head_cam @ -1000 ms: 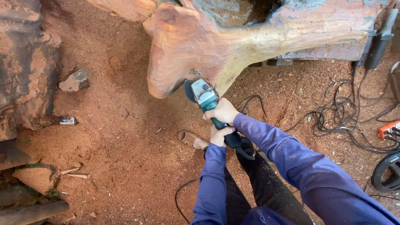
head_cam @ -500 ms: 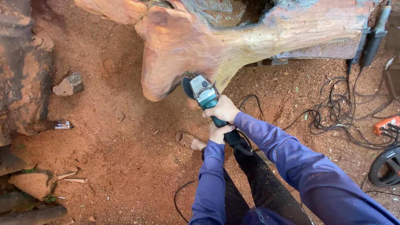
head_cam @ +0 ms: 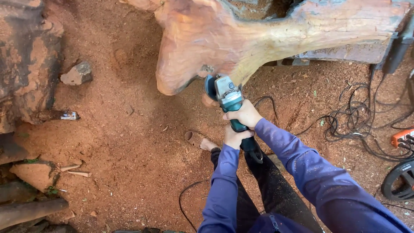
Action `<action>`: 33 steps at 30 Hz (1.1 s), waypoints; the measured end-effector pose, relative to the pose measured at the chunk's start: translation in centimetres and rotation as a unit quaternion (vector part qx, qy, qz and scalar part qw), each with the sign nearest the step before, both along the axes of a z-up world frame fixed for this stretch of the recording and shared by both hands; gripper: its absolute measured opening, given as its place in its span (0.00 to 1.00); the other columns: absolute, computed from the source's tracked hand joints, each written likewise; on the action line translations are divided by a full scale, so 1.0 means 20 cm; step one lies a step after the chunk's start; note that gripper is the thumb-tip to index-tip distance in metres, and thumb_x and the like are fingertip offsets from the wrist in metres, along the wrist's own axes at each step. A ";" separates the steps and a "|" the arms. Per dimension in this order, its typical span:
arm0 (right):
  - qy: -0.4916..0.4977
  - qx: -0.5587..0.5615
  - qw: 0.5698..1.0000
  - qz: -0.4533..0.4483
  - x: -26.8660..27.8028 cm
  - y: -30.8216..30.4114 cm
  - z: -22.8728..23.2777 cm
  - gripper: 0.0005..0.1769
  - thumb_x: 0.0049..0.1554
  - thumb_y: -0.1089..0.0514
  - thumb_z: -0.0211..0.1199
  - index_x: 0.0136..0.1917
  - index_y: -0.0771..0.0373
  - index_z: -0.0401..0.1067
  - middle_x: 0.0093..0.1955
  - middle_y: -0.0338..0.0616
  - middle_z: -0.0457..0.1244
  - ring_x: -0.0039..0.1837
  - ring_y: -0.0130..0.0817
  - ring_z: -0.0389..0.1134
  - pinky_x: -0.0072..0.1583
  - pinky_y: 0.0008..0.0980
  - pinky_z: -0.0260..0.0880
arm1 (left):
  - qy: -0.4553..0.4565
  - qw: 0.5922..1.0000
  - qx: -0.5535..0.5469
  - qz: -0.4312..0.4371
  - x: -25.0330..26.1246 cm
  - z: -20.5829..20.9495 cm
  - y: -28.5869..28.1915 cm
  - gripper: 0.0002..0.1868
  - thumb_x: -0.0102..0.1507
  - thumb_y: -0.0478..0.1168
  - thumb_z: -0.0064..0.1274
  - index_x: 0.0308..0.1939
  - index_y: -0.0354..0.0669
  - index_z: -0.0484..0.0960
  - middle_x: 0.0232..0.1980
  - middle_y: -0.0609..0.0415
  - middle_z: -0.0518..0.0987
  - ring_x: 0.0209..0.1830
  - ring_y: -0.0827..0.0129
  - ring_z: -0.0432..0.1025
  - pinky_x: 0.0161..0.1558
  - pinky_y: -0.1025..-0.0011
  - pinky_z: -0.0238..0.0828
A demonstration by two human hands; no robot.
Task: Smoothing a large piece of wood using an angle grinder.
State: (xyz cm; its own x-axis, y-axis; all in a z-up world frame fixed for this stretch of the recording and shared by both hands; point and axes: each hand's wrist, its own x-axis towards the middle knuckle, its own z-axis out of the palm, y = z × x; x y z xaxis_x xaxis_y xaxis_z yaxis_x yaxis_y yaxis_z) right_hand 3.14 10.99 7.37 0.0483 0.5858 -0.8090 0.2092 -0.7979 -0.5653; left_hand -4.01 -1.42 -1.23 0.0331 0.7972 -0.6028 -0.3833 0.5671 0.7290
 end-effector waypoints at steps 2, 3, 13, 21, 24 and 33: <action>0.005 -0.005 1.000 0.004 -0.03 -0.04 -0.06 0.27 0.29 0.51 0.83 0.39 0.65 0.76 0.35 0.49 0.66 0.43 0.43 0.70 0.47 0.34 0.68 | -0.006 1.000 -0.009 0.007 -0.03 0.03 -0.03 0.26 0.33 0.26 0.74 0.34 0.41 0.85 0.32 0.56 0.83 0.38 0.72 0.76 0.44 0.70 0.74; 0.009 -0.010 1.000 0.008 -0.05 -0.06 -0.10 0.26 0.30 0.51 0.83 0.38 0.64 0.76 0.34 0.48 0.66 0.42 0.42 0.70 0.46 0.34 0.68 | -0.012 1.000 -0.018 0.014 -0.05 0.04 -0.04 0.25 0.33 0.25 0.74 0.33 0.41 0.85 0.32 0.56 0.83 0.37 0.73 0.77 0.43 0.70 0.75; 0.003 -0.054 0.994 0.092 -0.17 -0.11 -0.10 0.31 0.28 0.47 0.82 0.42 0.65 0.77 0.39 0.53 0.67 0.49 0.46 0.72 0.50 0.38 0.68 | -0.089 0.988 -0.067 0.102 -0.08 0.09 -0.16 0.26 0.36 0.21 0.70 0.39 0.34 0.84 0.34 0.48 0.83 0.36 0.62 0.79 0.43 0.63 0.77; -0.038 -0.048 0.992 0.110 -0.11 0.07 -0.05 0.36 0.27 0.43 0.81 0.45 0.65 0.76 0.43 0.56 0.68 0.54 0.49 0.72 0.54 0.41 0.69 | -0.055 0.995 -0.037 0.071 -0.03 0.06 0.05 0.30 0.35 0.23 0.70 0.42 0.36 0.84 0.36 0.50 0.83 0.39 0.62 0.78 0.44 0.60 0.75; -0.039 -0.028 0.994 0.101 -0.04 0.16 0.03 0.34 0.28 0.45 0.80 0.44 0.65 0.76 0.43 0.55 0.68 0.53 0.49 0.72 0.54 0.40 0.69 | -0.030 0.999 -0.009 0.039 -0.02 0.08 0.17 0.28 0.35 0.23 0.70 0.40 0.37 0.85 0.37 0.50 0.84 0.42 0.64 0.77 0.45 0.64 0.75; 0.035 0.071 0.997 -0.022 0.13 0.12 -0.07 0.23 0.31 0.57 0.81 0.38 0.65 0.76 0.34 0.47 0.65 0.41 0.39 0.70 0.45 0.32 0.68 | 0.018 0.999 0.022 -0.021 0.05 0.09 0.26 0.26 0.34 0.28 0.75 0.35 0.39 0.83 0.35 0.52 0.83 0.41 0.69 0.76 0.43 0.65 0.75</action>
State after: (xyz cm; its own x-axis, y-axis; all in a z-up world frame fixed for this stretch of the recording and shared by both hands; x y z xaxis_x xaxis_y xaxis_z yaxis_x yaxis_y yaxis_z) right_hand 5.80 13.36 5.91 0.0223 0.6926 -0.7210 0.1325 -0.7169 -0.6845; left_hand -2.97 3.79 0.50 0.0467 0.8218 -0.5679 -0.3334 0.5487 0.7666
